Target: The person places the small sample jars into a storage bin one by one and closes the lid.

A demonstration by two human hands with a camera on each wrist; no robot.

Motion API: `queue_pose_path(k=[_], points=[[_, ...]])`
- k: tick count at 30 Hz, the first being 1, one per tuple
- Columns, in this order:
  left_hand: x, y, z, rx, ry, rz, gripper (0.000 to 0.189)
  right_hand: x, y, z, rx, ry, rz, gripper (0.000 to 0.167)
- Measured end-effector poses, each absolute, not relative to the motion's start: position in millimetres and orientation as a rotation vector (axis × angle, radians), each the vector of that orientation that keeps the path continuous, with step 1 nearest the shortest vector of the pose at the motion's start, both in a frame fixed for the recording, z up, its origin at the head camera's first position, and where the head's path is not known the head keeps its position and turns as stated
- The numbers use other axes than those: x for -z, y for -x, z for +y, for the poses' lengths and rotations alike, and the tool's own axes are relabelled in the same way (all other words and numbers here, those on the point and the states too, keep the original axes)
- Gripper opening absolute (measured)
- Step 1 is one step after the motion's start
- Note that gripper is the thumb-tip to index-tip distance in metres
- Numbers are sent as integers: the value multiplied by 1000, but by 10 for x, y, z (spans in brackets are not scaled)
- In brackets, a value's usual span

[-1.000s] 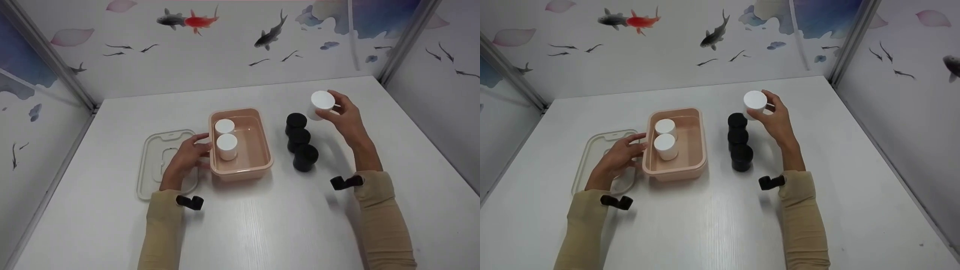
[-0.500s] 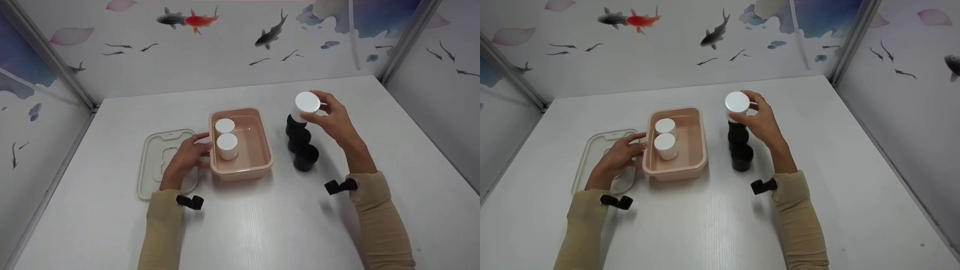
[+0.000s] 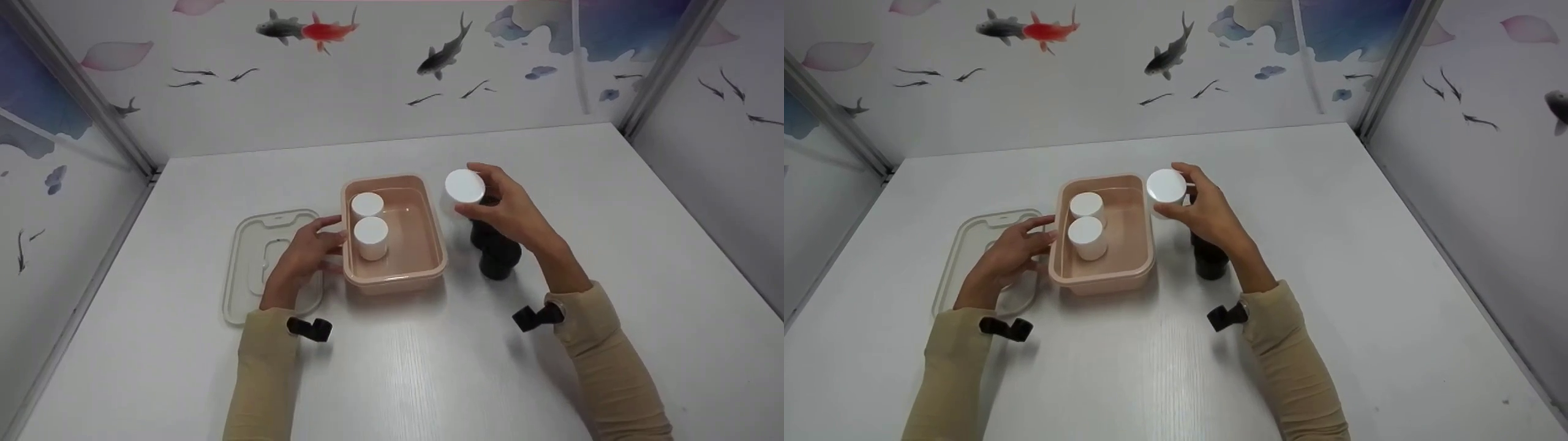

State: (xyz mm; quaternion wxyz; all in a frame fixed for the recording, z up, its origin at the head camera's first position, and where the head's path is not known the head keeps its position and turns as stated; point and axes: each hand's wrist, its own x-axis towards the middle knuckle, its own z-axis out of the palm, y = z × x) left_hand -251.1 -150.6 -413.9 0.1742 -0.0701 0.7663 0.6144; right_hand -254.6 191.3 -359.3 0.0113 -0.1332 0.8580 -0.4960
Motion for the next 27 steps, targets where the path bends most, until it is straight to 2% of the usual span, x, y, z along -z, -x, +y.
queue_pose_path(k=[14, 27], points=[[4131, 2506, -1517, -1726, 180, 2176, 54, 3617, 2376, 1488, 1398, 586, 2595, 73], [4136, 2497, -1498, -1743, 199, 2179, 54, 3583, 2436, 1243, 1170, 759, 2572, 65]])
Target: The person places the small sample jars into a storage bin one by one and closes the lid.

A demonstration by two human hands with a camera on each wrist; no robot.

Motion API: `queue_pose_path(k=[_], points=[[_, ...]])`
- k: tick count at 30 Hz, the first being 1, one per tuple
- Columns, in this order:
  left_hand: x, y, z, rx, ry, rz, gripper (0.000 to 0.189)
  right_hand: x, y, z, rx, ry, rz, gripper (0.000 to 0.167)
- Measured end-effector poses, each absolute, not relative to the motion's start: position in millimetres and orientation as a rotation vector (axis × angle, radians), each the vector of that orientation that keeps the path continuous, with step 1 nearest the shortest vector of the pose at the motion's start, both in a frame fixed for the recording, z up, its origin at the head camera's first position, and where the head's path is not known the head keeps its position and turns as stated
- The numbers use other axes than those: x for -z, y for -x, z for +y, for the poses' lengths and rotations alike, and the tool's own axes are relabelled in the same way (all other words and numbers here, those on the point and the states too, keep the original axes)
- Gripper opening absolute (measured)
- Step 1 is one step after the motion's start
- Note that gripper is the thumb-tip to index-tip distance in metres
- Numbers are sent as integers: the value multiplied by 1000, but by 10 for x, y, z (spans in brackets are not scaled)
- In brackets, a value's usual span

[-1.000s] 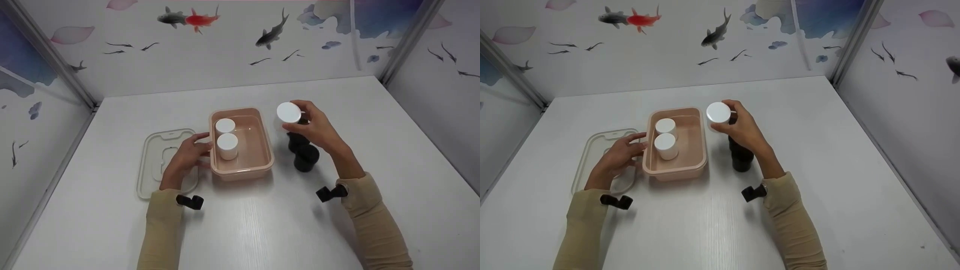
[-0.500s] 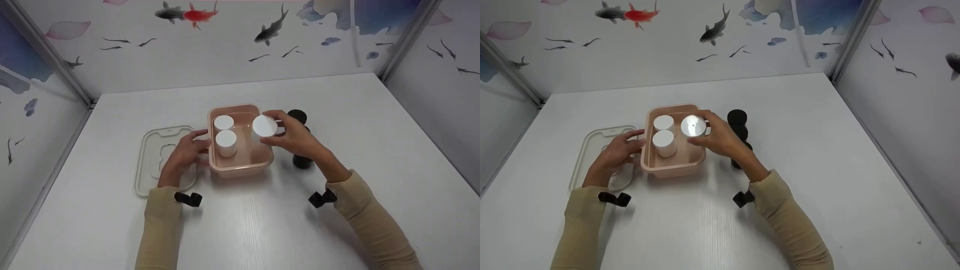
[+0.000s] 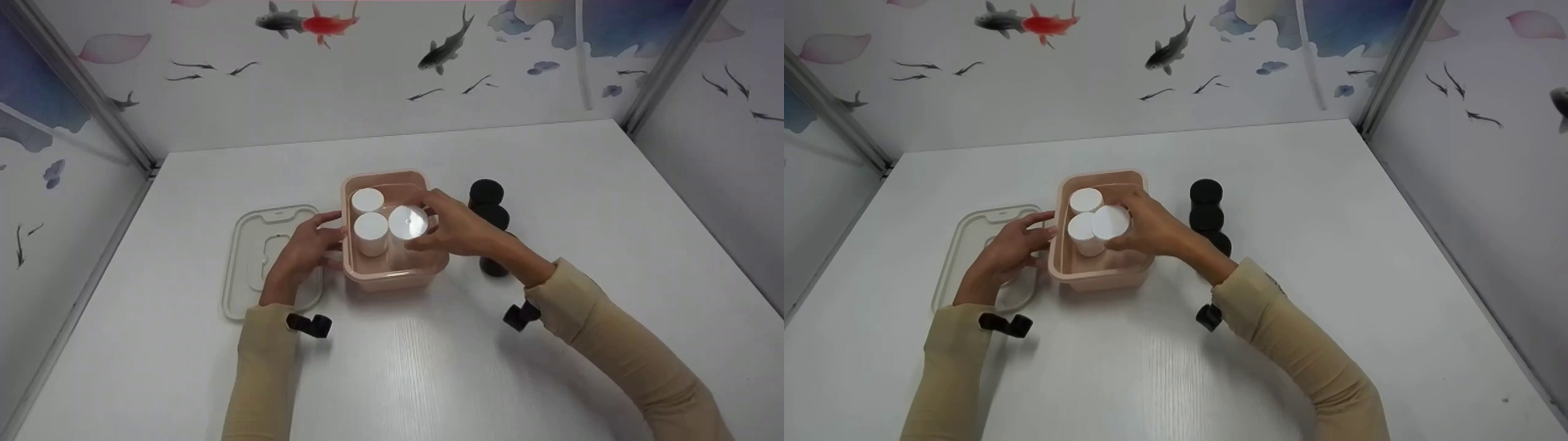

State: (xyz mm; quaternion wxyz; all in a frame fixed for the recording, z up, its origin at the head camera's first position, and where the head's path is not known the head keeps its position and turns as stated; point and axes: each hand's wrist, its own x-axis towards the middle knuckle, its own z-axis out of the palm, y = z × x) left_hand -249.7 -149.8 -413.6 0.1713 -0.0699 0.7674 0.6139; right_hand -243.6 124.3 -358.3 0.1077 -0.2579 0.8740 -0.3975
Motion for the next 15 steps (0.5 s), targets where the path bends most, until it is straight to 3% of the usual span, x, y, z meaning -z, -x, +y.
queue_pose_path(k=[15], points=[[4152, 2504, -1525, -1755, 187, 2161, 54, 3504, 2533, 1030, 899, 881, 2479, 62]])
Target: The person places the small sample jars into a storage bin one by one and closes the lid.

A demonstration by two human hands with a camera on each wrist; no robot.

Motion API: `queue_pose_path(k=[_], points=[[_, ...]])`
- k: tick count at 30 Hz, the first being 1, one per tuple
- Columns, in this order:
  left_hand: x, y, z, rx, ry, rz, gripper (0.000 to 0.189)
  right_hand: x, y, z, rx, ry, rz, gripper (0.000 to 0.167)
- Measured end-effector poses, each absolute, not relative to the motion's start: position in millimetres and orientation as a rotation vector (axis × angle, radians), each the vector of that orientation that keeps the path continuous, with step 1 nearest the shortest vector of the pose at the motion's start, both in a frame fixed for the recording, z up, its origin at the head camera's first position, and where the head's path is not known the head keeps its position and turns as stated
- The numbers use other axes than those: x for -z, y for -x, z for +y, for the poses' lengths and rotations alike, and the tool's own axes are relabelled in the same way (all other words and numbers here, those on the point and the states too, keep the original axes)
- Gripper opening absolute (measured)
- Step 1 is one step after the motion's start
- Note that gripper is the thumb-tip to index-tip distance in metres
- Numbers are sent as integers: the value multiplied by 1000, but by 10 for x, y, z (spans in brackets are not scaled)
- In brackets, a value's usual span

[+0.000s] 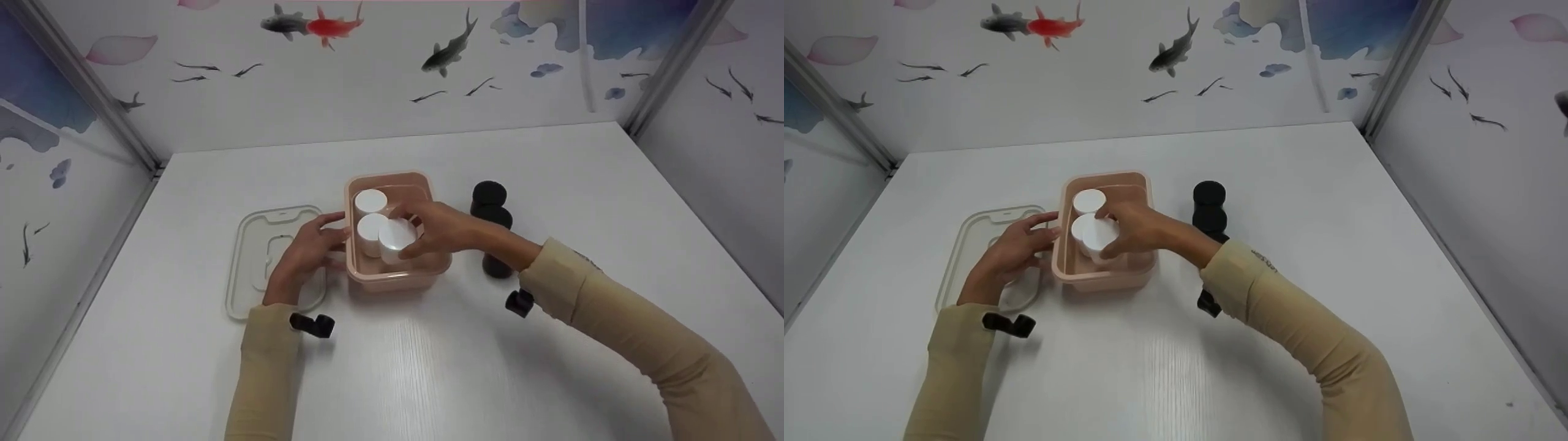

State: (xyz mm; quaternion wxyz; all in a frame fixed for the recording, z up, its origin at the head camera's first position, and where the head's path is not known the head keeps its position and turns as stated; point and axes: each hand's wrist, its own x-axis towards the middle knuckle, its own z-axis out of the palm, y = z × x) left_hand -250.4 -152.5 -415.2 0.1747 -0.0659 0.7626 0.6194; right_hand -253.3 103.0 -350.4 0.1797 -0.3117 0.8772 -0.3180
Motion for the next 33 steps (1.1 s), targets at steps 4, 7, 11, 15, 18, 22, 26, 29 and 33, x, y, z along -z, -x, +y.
queue_pose_path(k=[4, 7, 11, 15, 18, 22, 26, 29, 33], points=[[4144, 2498, -1519, -1775, 180, 2145, 54, 3476, 2576, 1002, 835, 909, 2451, 63], [4139, 2495, -1512, -1785, 179, 2133, 54, 3461, 2579, 969, 801, 926, 2442, 63], [4135, 2500, -1508, -1797, 188, 2126, 54, 3456, 2587, 895, 727, 928, 2458, 64], [4141, 2505, -1514, -1802, 184, 2121, 53, 3467, 2595, 808, 651, 916, 2469, 66], [4145, 2502, -1526, -1810, 171, 2115, 53, 3479, 2597, 740, 588, 913, 2482, 67], [4150, 2495, -1543, -1834, 159, 2107, 53, 3491, 2590, 652, 512, 911, 2505, 68], [4158, 2497, -1540, -1832, 157, 2102, 52, 3525, 2579, 598, 452, 931, 2523, 66], [4160, 2502, -1534, -1818, 164, 2109, 53, 3570, 2566, 561, 413, 953, 2539, 63], [4156, 2504, -1538, -1816, 166, 2110, 54, 3623, 2537, 523, 419, 983, 2546, 62]])
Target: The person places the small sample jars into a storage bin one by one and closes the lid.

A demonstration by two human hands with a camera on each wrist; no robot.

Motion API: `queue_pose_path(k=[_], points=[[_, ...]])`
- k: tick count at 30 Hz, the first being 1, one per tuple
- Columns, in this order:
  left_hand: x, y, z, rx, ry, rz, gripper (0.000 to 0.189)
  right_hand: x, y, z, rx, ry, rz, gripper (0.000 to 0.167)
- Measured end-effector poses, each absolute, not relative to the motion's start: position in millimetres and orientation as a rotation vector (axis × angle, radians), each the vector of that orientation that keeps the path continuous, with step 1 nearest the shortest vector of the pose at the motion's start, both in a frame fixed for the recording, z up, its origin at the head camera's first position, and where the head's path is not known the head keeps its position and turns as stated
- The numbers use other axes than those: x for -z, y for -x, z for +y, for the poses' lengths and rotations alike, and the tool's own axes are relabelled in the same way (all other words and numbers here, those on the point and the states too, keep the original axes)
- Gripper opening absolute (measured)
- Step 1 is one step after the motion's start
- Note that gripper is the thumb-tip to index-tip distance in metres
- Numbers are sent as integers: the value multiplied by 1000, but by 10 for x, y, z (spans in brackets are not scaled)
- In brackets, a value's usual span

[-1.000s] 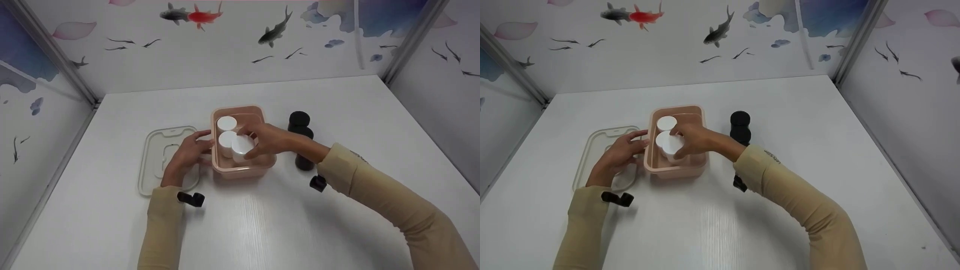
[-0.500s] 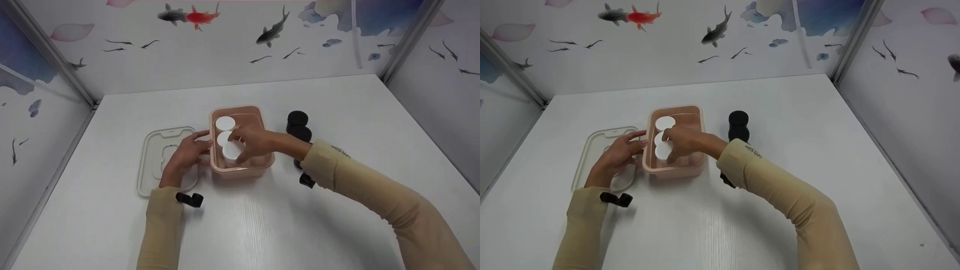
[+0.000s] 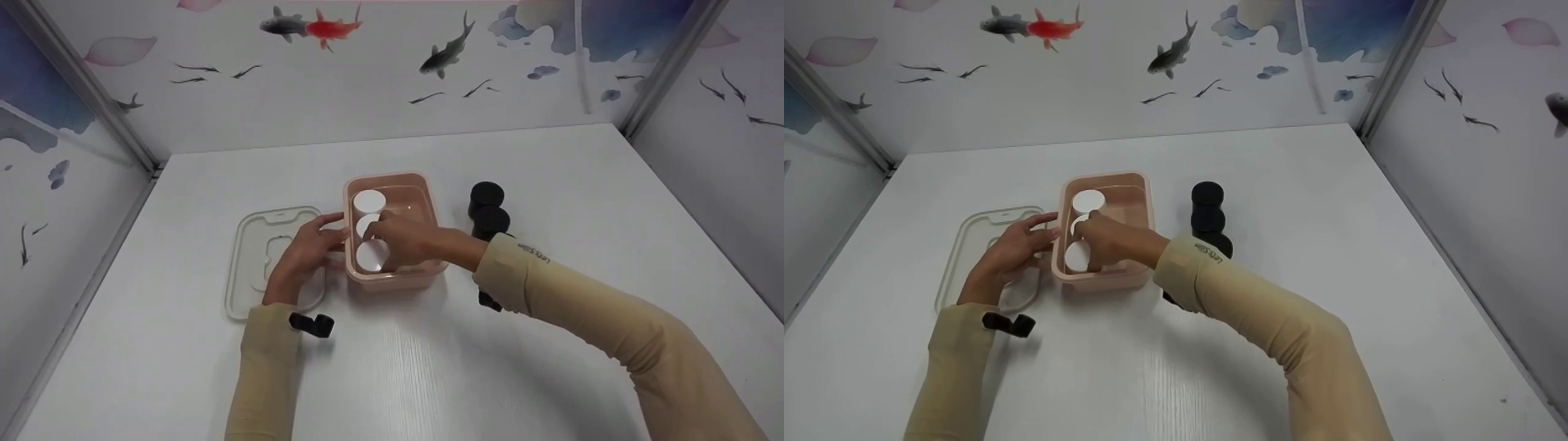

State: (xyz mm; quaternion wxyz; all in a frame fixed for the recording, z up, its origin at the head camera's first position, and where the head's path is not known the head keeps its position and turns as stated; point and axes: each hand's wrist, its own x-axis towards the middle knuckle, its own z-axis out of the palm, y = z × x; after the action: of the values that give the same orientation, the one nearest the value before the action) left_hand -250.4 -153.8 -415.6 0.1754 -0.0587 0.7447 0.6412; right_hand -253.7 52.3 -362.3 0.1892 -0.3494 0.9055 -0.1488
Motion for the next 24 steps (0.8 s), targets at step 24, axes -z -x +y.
queue_pose_path(k=[24], points=[[4143, 2508, -1526, -1784, 194, 2129, 53, 3638, 2530, 704, 676, 1025, 2546, 61]])
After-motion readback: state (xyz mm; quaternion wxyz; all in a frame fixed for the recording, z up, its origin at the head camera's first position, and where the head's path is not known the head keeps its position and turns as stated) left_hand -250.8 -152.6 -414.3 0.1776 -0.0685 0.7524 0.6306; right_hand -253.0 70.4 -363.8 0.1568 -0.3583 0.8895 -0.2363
